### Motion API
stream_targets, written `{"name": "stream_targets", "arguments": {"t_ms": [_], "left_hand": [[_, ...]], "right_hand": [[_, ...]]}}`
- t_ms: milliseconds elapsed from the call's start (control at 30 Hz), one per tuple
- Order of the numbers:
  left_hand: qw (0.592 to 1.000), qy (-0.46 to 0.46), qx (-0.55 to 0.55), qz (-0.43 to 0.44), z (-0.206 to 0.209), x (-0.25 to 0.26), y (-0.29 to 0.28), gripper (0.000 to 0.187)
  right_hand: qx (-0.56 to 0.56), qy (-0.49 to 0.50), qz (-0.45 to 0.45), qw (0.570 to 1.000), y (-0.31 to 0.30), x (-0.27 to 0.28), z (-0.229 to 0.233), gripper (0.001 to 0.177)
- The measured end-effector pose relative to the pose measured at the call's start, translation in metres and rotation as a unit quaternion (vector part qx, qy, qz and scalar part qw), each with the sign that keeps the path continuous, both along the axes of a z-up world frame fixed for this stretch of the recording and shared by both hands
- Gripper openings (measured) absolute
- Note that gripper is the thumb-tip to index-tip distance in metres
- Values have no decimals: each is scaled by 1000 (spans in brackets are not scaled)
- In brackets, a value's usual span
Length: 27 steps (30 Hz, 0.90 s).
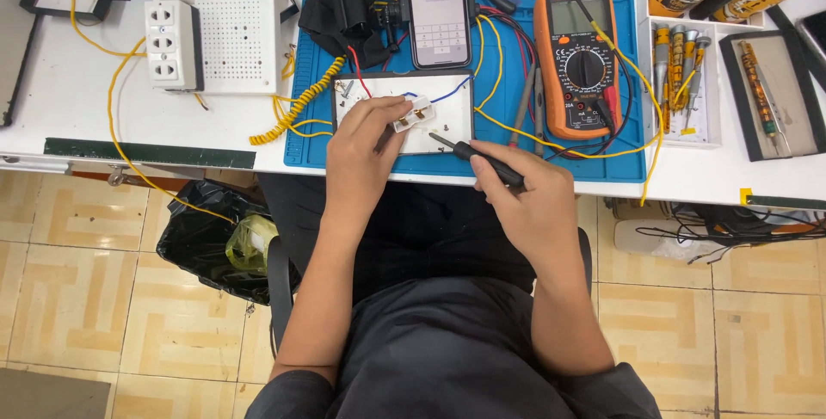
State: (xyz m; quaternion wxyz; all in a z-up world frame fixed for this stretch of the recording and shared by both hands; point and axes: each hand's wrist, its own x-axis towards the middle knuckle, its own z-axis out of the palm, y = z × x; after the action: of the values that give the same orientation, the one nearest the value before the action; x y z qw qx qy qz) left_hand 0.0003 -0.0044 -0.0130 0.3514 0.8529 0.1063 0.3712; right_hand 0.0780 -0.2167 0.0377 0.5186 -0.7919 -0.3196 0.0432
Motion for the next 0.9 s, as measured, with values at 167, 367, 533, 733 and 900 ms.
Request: {"name": "stream_targets", "arguments": {"t_ms": [167,367,533,733,900], "left_hand": [[1000,-1,3,0,-3,0,2,40],[1000,-2,4,0,-6,0,2,40],[1000,-7,9,-2,-7,0,3,40],[1000,-1,2,-3,-4,-1,2,40],[1000,-1,2,-5,-9,-1,4,43]], "right_hand": [[55,-26,-19,998,15,-8,-10,19],[58,-36,-9,998,33,-9,-14,19],[46,-61,-3,997,39,-8,-15,19],[20,-74,-9,997,39,-8,-11,17],[13,-76,-12,997,41,-10,-12,16]]}}
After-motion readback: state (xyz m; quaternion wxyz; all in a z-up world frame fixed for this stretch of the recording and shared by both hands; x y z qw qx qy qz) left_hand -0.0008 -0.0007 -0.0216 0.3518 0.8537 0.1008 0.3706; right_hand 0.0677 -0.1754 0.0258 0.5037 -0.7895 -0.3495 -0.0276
